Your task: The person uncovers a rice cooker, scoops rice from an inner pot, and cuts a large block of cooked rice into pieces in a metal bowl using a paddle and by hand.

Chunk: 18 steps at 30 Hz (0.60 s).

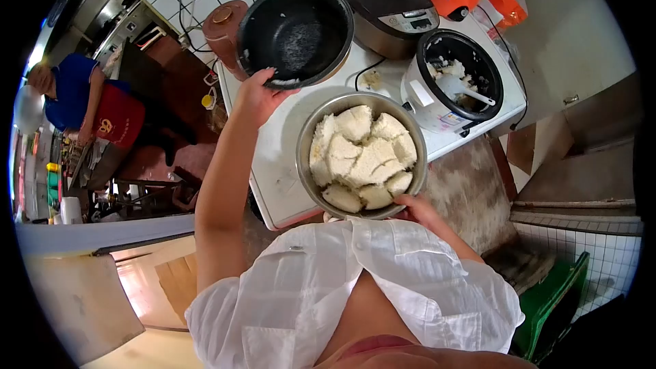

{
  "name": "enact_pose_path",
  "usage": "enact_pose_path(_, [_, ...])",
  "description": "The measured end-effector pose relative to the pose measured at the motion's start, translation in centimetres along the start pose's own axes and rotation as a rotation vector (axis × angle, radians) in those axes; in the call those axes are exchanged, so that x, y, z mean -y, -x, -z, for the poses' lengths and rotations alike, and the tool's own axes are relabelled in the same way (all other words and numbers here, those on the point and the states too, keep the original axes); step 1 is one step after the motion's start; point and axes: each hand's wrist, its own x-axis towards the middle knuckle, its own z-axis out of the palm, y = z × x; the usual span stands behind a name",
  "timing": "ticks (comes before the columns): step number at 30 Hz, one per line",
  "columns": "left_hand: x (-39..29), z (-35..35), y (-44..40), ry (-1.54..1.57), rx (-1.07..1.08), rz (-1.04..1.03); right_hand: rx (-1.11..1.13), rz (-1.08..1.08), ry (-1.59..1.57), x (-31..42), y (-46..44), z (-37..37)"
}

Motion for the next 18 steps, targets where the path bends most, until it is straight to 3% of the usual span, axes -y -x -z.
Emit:
enact_pose_path(2, [-1.4,1.9,2.5,0.033,-0.038,-0.023,0.127,0.07,-0.098,-0.7,-1.9,-1.3])
enact_pose_path(7, [-4.5,5.9,10.6,0.104,0.046,-0.119,0.141,0.066,-0.176,-1.9,-8.6,-4.3])
enact_pose_path(10, [-3.1,6.5,15.3,0.21,-0.27,-0.292,0.157,0.118,-0.199,-1.8,-12.1,-7.2])
enact_pose_path(11, [-2.8,6.9,17.1,0.15,-0.268,-0.316,0.193,0.061,-0.168,-1.6,-14.5,-6.8])
enact_pose_path(13, [-1.4,11.4,18.7,0.214,-0.193,-0.261,0.236,0.252,-0.32,-1.0,-14.4,-9.9])
enact_pose_path(18, [3.7,15.9,24.3,0.331,-0.356,-0.326,0.229,0.196,-0.401,1.4,-18.8,-9.7])
